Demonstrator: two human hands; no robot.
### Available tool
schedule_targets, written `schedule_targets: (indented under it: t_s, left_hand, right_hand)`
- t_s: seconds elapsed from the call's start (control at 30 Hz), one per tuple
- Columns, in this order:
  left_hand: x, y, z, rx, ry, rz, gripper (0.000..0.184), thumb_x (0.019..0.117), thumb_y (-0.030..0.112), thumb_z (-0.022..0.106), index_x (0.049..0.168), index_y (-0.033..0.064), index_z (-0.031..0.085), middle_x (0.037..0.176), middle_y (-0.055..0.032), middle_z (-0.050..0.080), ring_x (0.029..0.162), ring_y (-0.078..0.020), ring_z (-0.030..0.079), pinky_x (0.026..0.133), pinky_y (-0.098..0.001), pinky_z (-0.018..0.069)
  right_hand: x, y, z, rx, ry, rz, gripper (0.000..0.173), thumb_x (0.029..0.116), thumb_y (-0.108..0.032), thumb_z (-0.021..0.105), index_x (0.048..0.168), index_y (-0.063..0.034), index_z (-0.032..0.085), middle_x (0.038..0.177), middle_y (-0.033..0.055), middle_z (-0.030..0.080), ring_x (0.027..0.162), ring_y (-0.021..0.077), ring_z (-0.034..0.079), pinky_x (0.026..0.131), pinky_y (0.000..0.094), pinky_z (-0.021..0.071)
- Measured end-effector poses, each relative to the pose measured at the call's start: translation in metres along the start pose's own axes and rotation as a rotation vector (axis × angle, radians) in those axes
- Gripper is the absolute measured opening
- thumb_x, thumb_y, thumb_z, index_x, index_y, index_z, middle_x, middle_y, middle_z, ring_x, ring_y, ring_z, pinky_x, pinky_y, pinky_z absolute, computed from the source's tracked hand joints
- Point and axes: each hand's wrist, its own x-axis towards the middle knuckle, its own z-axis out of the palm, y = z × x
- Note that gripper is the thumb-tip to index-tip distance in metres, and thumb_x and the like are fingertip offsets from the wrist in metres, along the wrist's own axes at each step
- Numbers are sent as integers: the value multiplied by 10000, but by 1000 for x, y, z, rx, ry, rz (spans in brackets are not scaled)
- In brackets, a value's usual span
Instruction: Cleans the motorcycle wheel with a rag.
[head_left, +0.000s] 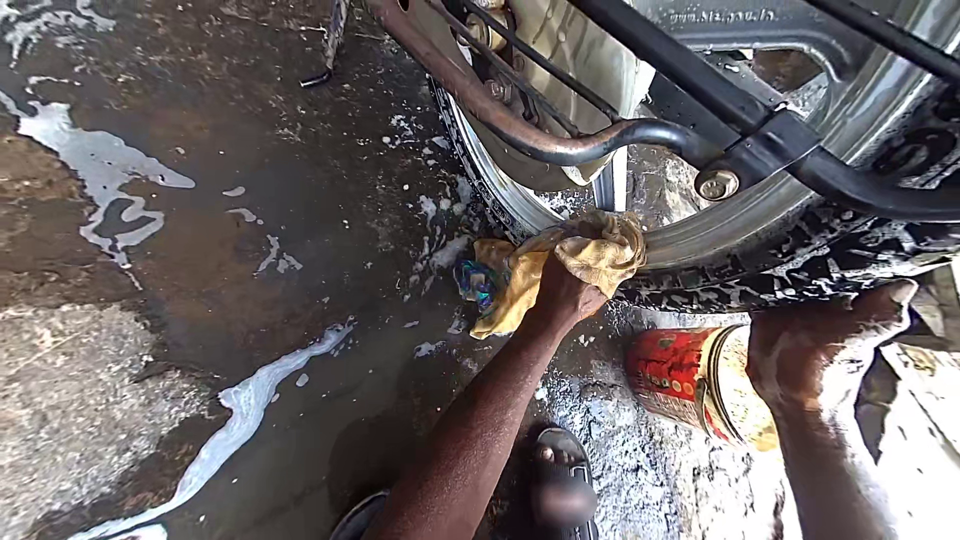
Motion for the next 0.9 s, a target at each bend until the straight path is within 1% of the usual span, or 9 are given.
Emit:
schedule_targets:
  t_s: [0.17,0.27,0.33,0.4,0.47,0.6,0.73,0.8,0.9]
  left_hand:
    - [9,3,-1,78,-49,-51,462,896,325,727,1230,9,680,1183,-184,711,1135,-318,674,1001,-486,521]
    - [-1,-5,4,37,7,-57,394,885,298,732,1169,25,708,1148,-163,723,1098,-294,685,979,-469,530]
    - [-6,-2,3,-16,23,-183,420,897,272,746,1212,1,691,1194,-195,710,1148,-319,673,1033,-497,507]
    - [1,3,3,-143,36,-324,391,907,229,745,1165,-61,707,1172,-269,705,1162,-385,660,1049,-542,468]
    - [16,1,3,-327,-81,-395,401,884,198,767,1164,-79,694,1164,-261,702,1158,-345,656,1061,-509,470]
    - [47,-8,-14,-576,-343,-532,409,922,76,726,1291,-56,613,1245,-214,665,1200,-254,615,1072,-445,462]
    - [65,1,-9,-398,-438,-535,411,960,192,700,1310,-12,632,1271,-224,665,1229,-337,610,1060,-560,446]
    - [68,17,-6,-285,-371,-584,499,931,291,721,1319,-8,624,1267,-238,661,1215,-378,615,1022,-608,458]
    - [56,32,1,-107,-195,-590,609,866,389,763,1280,-36,630,1212,-242,682,1143,-385,660,957,-593,510]
  right_hand:
    - [-5,2,1,21,7,40,731,951,-778,273,1438,-246,387,1366,-73,567,1316,128,518,1104,451,444]
    - [-7,1,-1,18,-9,54,679,985,-736,191,1442,-272,383,1360,-122,567,1316,84,517,1119,409,438]
    - [-8,4,-1,22,0,51,712,979,-746,168,1449,-253,371,1353,-114,570,1307,82,523,1117,402,441]
    - [-8,4,0,27,4,39,717,978,-746,164,1452,-245,362,1354,-116,569,1311,78,522,1124,398,436]
    - [-7,1,-1,29,-6,35,717,975,-753,188,1455,-250,363,1367,-111,565,1328,90,511,1134,411,428]
    - [-3,0,-1,25,-4,5,693,978,-745,226,1444,-257,382,1376,-113,556,1345,83,488,1153,399,399]
    - [-1,-1,0,24,36,-38,710,982,-729,286,1457,-208,367,1400,-87,535,1364,87,466,1170,389,379]
    - [-1,-7,3,26,50,-19,694,1009,-690,241,1483,-190,327,1420,-77,517,1370,81,456,1178,374,366]
    - [-5,-18,8,-19,69,52,610,1059,-541,66,1517,-168,214,1402,-82,484,1341,32,451,1149,307,376]
